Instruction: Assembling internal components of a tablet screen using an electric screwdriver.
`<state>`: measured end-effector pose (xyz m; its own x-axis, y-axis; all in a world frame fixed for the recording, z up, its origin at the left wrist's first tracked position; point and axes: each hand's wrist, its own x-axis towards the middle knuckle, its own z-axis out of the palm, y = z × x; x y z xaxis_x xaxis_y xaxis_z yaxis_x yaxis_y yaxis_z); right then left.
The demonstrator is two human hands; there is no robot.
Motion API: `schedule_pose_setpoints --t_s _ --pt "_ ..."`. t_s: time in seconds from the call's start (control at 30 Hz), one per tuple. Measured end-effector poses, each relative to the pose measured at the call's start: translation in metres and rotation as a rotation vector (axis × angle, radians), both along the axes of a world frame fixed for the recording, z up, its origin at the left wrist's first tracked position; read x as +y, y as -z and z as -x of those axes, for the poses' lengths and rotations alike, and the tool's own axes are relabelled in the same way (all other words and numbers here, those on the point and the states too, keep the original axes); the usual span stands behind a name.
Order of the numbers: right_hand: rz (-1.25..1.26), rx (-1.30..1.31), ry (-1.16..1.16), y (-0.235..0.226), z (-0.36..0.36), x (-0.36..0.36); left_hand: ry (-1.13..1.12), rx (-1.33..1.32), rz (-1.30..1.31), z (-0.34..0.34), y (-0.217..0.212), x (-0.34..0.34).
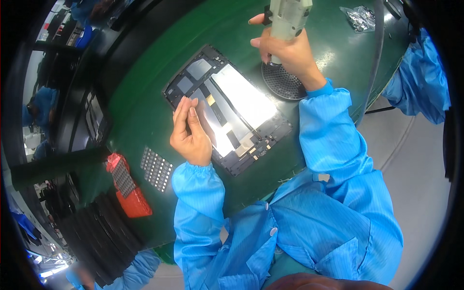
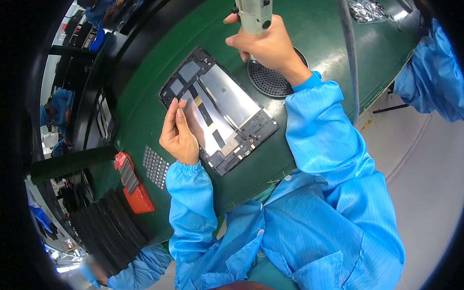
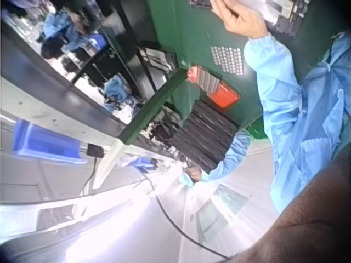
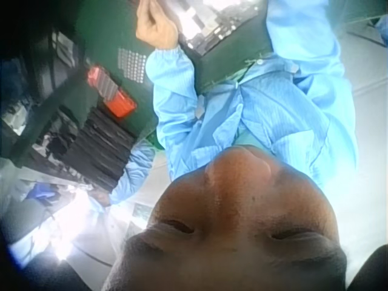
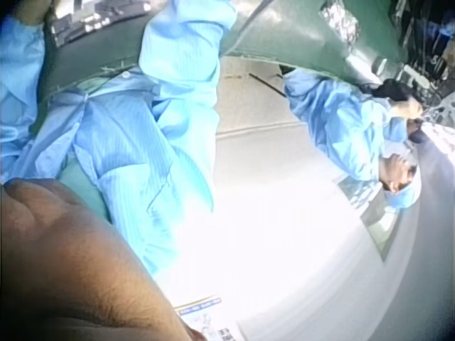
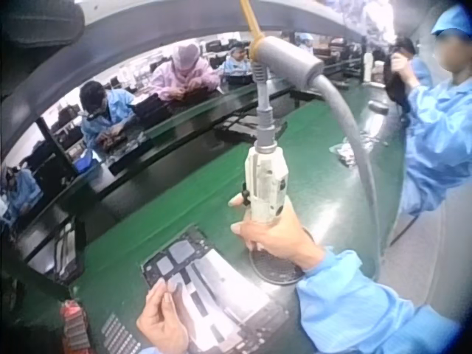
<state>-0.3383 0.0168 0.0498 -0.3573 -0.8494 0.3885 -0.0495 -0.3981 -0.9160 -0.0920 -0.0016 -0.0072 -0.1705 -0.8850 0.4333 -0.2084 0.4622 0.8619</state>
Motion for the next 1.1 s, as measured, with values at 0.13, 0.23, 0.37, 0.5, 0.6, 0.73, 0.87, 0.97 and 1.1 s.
schedule_pose_setpoints --t_s 0.13,0.23,0.37,0.5,0.6,0.73,0.87,0.97,1.1 --pt "0.004 -0.008 -0.015 0.002 -0.001 0.0 -0.028 0.202 -0.14 0.008 -0.009 0.007" --pt "-0.005 -0.026 -0.018 0.003 -0.003 0.001 -0.023 0.169 -0.146 0.0 -0.007 0.006" --pt "-0.025 -0.053 -0.024 0.002 -0.004 0.002 -0.019 0.127 -0.221 -0.008 -0.024 0.015" --pt "-0.032 -0.058 -0.04 0.003 -0.005 0.001 -0.065 -0.102 -0.022 -0.029 -0.026 0.024" --pt "0.039 -0.012 0.014 -0.003 -0.006 0.006 -0.085 -0.084 -0.259 -0.046 -0.036 0.04" --pt "-0.019 -0.111 0.038 -0.014 -0.006 0.014 0.029 0.111 -0.606 -0.055 -0.042 0.06" --pt "-0.001 -0.086 0.006 -0.009 -0.007 0.011 0.113 0.057 -0.69 -0.052 -0.04 0.071" --pt "0.002 -0.105 -0.006 -0.008 -0.01 0.012 0.132 0.067 -0.631 -0.049 -0.034 0.07" --pt "-0.007 -0.106 -0.008 -0.01 -0.011 0.014 0.116 0.014 -0.525 -0.047 -0.034 0.065"
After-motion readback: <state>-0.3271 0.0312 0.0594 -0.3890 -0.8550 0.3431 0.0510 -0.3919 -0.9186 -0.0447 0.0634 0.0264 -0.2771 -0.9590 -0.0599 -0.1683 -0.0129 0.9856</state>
